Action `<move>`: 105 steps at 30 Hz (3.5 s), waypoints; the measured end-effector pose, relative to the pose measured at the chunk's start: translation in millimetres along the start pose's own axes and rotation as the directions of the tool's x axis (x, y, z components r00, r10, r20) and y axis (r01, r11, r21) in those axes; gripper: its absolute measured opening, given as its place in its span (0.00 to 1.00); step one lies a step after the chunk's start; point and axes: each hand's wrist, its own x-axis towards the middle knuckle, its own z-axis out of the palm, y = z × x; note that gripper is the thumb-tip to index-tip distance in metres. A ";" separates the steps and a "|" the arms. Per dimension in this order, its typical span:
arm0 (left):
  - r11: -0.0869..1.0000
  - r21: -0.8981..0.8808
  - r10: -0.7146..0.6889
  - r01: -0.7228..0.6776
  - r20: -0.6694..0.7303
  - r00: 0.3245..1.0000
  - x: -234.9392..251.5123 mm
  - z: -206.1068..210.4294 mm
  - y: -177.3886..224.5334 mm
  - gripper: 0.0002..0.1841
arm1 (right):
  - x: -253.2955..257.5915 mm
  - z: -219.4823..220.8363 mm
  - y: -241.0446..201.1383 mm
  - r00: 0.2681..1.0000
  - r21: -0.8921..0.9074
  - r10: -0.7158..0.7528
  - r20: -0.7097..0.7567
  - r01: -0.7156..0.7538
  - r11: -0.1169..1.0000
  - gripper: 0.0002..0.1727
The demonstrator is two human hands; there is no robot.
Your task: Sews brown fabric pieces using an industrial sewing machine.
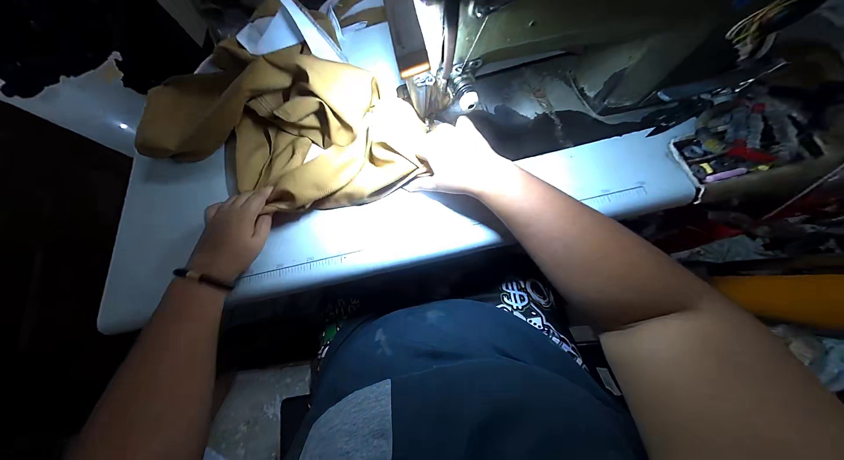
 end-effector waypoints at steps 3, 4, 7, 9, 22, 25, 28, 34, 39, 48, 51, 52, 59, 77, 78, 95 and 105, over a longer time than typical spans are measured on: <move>0.988 -0.106 0.095 -0.113 -0.164 0.982 -34.5 -39.3 -17.0 0.21 | -15.9 -5.4 6.2 0.999 -0.001 0.051 0.011 -0.051 0.999 0.36; 0.985 -0.142 0.062 -0.094 -0.210 0.976 -46.4 -56.0 -28.7 0.21 | -21.4 -2.5 9.2 0.998 0.009 0.063 -0.006 -0.063 0.998 0.36; 0.967 -0.255 -0.057 -0.025 -0.308 0.950 -73.7 -83.1 -52.6 0.20 | -32.6 7.6 11.4 0.995 0.127 0.099 -0.028 -0.094 0.987 0.31; 0.964 -0.249 0.028 -0.088 -0.234 0.972 -74.8 -83.2 -34.6 0.26 | -30.4 15.9 11.4 0.993 0.226 0.108 -0.049 -0.094 0.970 0.29; 0.970 -0.242 -0.088 0.005 -0.333 0.939 -16.2 -71.9 -33.8 0.22 | -51.1 27.2 40.0 0.986 0.529 -0.091 -0.143 0.154 0.835 0.29; 0.976 -0.077 -0.217 0.204 -0.420 0.881 15.7 -81.0 -95.0 0.23 | -59.5 37.2 14.1 0.990 0.495 -0.011 -0.143 0.081 0.865 0.26; 0.991 0.028 -0.119 0.135 -0.318 0.941 27.5 -86.1 -19.4 0.22 | -61.6 45.7 -18.1 0.967 0.382 0.022 -0.253 0.079 0.921 0.21; 0.933 0.072 0.340 -0.353 0.141 0.930 21.4 18.4 97.8 0.26 | -61.7 29.2 -18.3 0.990 0.298 0.049 -0.132 -0.008 0.954 0.23; 0.884 -0.003 0.466 -0.467 -0.057 0.883 17.0 12.9 64.4 0.19 | -78.5 15.1 5.4 0.936 0.284 0.046 -0.348 0.059 0.957 0.20; 0.937 0.192 0.212 -0.292 0.352 0.912 22.0 -40.9 115.1 0.07 | -71.8 40.4 -31.8 0.997 0.202 -0.020 -0.081 0.036 0.979 0.19; 0.837 0.011 0.547 -0.547 -0.008 0.837 59.5 -12.5 171.1 0.11 | -62.2 29.0 -37.7 0.993 0.149 -0.050 -0.103 0.065 0.987 0.16; 0.823 -0.076 0.562 -0.563 -0.035 0.826 79.5 1.1 189.9 0.09 | -60.9 20.0 -41.6 0.999 0.156 -0.024 -0.040 0.030 0.987 0.15; 0.874 -0.184 0.451 -0.449 -0.032 0.892 114.4 83.9 186.1 0.16 | -86.4 18.3 4.3 0.984 0.061 -0.122 -0.128 0.131 0.990 0.14; 0.797 -0.210 0.543 -0.567 -0.161 0.824 89.0 87.1 173.9 0.21 | -69.9 38.7 -14.7 0.832 0.574 0.474 -0.290 -0.245 0.781 0.09; 0.786 -0.213 0.556 -0.580 -0.166 0.815 88.8 87.8 173.5 0.24 | -70.3 40.3 -14.7 0.808 0.607 0.498 -0.314 -0.232 0.760 0.07; 0.781 -0.377 0.481 -0.498 -0.145 0.865 75.6 89.5 189.5 0.17 | -72.6 47.8 -18.6 0.828 0.511 0.324 -0.458 -0.053 0.858 0.05; 0.761 -0.484 0.468 -0.433 -0.053 0.882 70.3 87.6 174.3 0.20 | -66.4 35.9 -8.0 0.921 0.630 0.283 -0.268 -0.055 0.775 0.05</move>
